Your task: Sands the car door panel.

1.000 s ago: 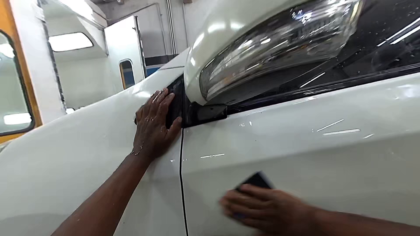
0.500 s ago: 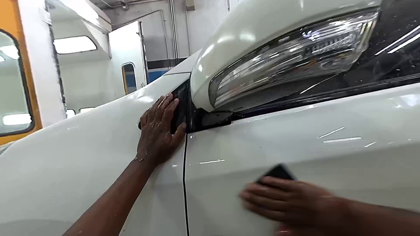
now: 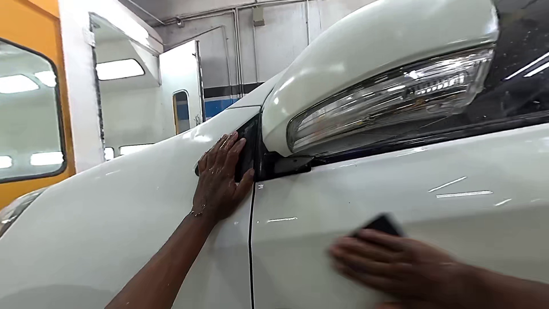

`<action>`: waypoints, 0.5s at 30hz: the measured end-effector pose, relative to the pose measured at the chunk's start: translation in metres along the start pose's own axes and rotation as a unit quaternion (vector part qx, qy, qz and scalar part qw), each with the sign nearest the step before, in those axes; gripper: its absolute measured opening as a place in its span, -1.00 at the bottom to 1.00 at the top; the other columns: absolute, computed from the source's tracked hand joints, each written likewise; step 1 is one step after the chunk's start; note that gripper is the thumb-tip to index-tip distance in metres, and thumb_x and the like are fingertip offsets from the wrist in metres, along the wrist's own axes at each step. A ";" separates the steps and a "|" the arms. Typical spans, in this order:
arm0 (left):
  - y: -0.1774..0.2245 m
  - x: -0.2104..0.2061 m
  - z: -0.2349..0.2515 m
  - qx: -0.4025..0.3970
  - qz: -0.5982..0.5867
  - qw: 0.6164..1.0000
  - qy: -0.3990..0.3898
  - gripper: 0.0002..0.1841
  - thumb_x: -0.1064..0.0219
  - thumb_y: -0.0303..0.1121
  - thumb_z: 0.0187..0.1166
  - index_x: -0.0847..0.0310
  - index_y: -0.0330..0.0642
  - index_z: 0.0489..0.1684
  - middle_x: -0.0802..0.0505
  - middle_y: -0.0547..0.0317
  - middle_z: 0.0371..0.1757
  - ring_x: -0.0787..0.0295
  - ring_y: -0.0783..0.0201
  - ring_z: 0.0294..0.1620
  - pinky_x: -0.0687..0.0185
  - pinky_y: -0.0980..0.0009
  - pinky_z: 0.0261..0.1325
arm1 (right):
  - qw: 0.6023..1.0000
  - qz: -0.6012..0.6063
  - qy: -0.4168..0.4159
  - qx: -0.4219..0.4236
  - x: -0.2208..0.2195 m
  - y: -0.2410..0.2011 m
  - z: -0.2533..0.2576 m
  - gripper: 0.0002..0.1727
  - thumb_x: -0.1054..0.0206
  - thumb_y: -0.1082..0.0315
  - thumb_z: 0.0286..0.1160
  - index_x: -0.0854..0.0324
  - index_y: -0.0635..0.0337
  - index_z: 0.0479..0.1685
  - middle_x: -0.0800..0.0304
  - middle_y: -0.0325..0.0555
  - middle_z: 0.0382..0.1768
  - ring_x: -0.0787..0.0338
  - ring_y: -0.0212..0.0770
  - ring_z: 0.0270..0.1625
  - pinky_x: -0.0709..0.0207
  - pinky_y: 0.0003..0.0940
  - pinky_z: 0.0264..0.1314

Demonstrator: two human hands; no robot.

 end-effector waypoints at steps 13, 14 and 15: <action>0.002 0.000 -0.003 0.011 0.007 1.000 0.008 -0.28 0.11 0.13 0.66 -0.37 -0.09 0.72 -0.40 0.08 0.81 -0.14 0.05 0.86 -0.04 -0.10 0.76 | 0.977 -0.124 -0.004 -0.173 0.037 0.034 -0.145 -0.05 0.19 -0.44 0.65 -0.03 0.01 0.89 0.09 -0.04 0.92 0.24 -0.11 0.96 0.53 -0.05 0.94; 0.003 0.000 -0.002 0.007 0.011 1.000 0.006 -0.28 0.13 0.14 0.67 -0.36 -0.08 0.73 -0.39 0.08 0.81 -0.13 0.06 0.86 -0.04 -0.09 0.76 | 0.974 -0.111 0.021 -0.197 0.029 0.024 -0.110 -0.05 0.19 -0.44 0.66 0.00 0.02 0.90 0.10 -0.05 0.92 0.24 -0.12 0.96 0.54 -0.04 0.94; 0.002 -0.001 -0.001 0.000 0.012 1.000 0.007 -0.28 0.13 0.15 0.68 -0.35 -0.07 0.73 -0.39 0.08 0.81 -0.13 0.06 0.86 -0.05 -0.09 0.75 | 0.972 -0.093 0.053 -0.210 0.017 0.012 -0.061 -0.05 0.22 -0.43 0.67 -0.01 0.02 0.90 0.08 -0.08 0.92 0.21 -0.15 0.96 0.51 -0.03 0.95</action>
Point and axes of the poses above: each hand's wrist, its own z-axis towards the middle knuckle, its own x-axis out of the back of the hand, y = z × x, the point moved 8 cm from there along z, towards the middle knuckle
